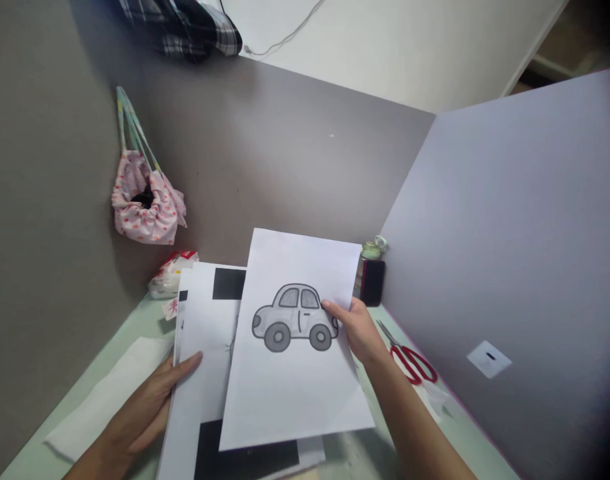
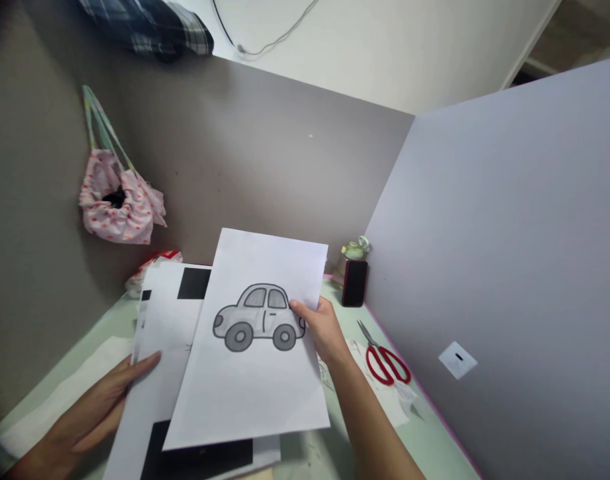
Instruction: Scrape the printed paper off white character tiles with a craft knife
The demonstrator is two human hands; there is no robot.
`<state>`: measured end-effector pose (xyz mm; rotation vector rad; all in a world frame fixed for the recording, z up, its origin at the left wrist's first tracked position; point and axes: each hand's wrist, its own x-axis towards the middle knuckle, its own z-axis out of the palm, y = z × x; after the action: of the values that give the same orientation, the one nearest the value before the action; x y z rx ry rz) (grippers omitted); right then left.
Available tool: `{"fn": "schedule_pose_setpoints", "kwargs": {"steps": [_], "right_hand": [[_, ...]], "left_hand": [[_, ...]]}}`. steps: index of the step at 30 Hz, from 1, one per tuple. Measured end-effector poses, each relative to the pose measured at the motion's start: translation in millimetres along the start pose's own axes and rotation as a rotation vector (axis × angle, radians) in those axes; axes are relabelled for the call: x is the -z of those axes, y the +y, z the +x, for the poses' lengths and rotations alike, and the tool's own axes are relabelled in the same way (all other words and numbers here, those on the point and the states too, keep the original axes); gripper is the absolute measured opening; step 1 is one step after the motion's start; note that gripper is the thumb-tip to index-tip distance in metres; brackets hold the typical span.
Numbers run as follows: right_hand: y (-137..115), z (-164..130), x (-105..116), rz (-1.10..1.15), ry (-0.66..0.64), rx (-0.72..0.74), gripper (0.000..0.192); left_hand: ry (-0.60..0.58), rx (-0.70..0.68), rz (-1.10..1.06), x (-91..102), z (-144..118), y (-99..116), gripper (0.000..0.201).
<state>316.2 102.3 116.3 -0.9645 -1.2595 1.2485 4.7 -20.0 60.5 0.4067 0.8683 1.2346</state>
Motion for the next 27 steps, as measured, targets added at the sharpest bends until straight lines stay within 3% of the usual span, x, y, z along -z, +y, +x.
{"fn": "schedule_pose_setpoints", "kwargs": {"steps": [8,19,27], "right_hand": [[0,-10,-15,-0.075,-0.050,-0.026,0.039],[8,-21,-38,-0.160,-0.050,-0.086,0.035],[9,-30,-51,-0.247,-0.062,-0.046,0.026]], "left_hand": [[-0.032,0.013,-0.007,-1.0,1,-3,0.088],[-0.017,0.019,0.010,-9.1,0,-7,0.099],[-0.047,0.013,0.050,-8.7,0,-7,0.095]]}}
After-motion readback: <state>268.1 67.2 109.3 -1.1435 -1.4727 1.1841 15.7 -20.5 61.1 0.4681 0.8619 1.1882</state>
